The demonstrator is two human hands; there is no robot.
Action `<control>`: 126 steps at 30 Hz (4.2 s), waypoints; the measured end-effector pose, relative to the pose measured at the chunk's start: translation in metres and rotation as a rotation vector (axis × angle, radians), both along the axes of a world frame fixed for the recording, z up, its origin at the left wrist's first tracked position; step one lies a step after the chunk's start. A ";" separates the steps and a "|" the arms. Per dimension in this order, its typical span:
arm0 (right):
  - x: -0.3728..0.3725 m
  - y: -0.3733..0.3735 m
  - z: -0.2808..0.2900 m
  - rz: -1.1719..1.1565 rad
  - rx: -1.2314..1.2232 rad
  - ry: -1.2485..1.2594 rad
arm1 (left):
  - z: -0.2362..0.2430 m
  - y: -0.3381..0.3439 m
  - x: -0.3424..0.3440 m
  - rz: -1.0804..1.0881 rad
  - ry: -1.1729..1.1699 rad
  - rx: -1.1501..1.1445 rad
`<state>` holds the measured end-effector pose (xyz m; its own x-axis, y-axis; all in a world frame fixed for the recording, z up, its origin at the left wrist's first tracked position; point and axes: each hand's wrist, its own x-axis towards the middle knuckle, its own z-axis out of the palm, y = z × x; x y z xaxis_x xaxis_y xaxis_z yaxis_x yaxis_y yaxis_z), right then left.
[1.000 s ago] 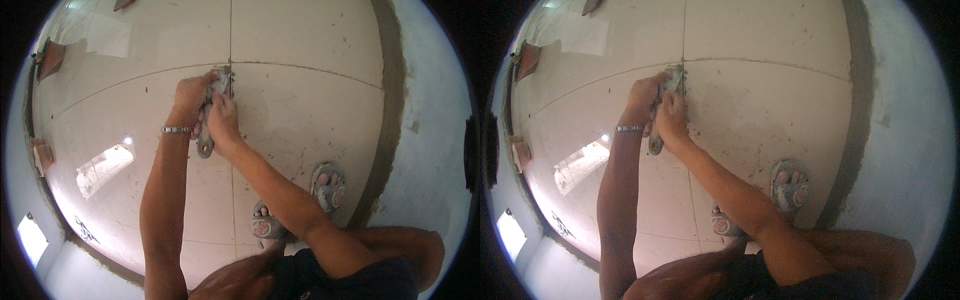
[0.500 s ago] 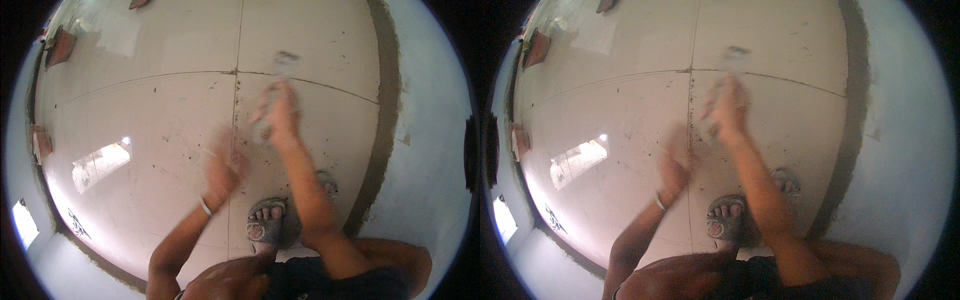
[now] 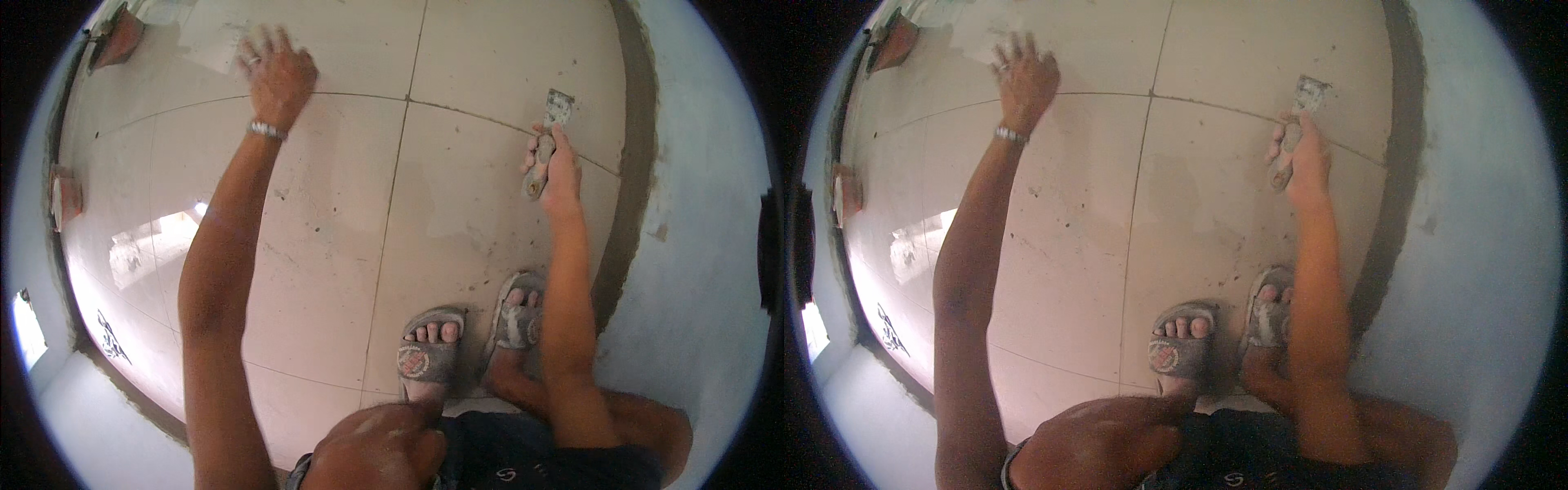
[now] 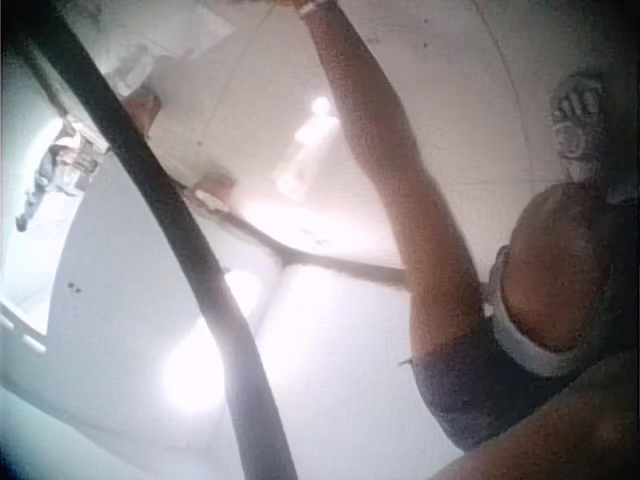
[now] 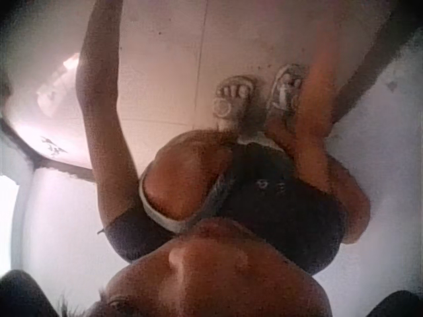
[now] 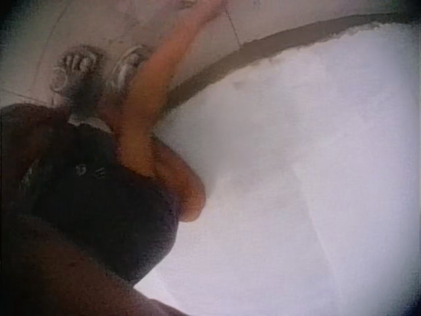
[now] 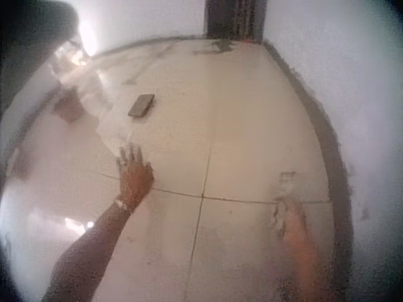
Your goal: The person applies grout to the joints between floor tiles using a grout float and smooths the surface with a cloth. They repeatedly press the float into the seams and wipe away excess material from the tile surface.
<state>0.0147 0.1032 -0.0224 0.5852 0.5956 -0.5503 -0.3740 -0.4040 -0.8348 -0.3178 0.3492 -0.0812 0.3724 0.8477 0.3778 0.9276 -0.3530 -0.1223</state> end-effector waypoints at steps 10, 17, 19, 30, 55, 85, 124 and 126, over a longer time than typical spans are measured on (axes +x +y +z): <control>-0.014 0.000 -0.017 0.211 -0.049 0.031 | -0.012 -0.198 0.096 -0.846 -0.175 -0.644; 0.029 0.072 -0.008 0.631 -0.167 -0.377 | -0.032 0.010 -0.035 0.186 0.378 -0.340; 0.066 0.098 0.004 0.753 -0.175 -0.628 | -0.009 0.009 -0.041 0.131 0.136 -0.262; 0.100 0.114 0.039 1.795 -0.076 -1.473 | -0.006 -0.131 0.074 -0.136 -0.082 -0.499; 0.015 0.115 0.019 1.826 -0.053 -1.355 | -0.013 -0.088 0.020 0.394 -0.149 -0.300; 0.075 0.055 0.032 1.129 -0.014 -1.056 | 0.009 -0.080 0.025 0.346 -0.218 -0.418; 0.218 0.006 0.046 -0.003 0.607 0.719 | -0.036 0.051 0.354 -0.328 0.040 -0.430; 0.213 0.000 0.042 0.048 0.547 0.534 | -0.038 0.055 0.337 -0.281 0.010 -0.438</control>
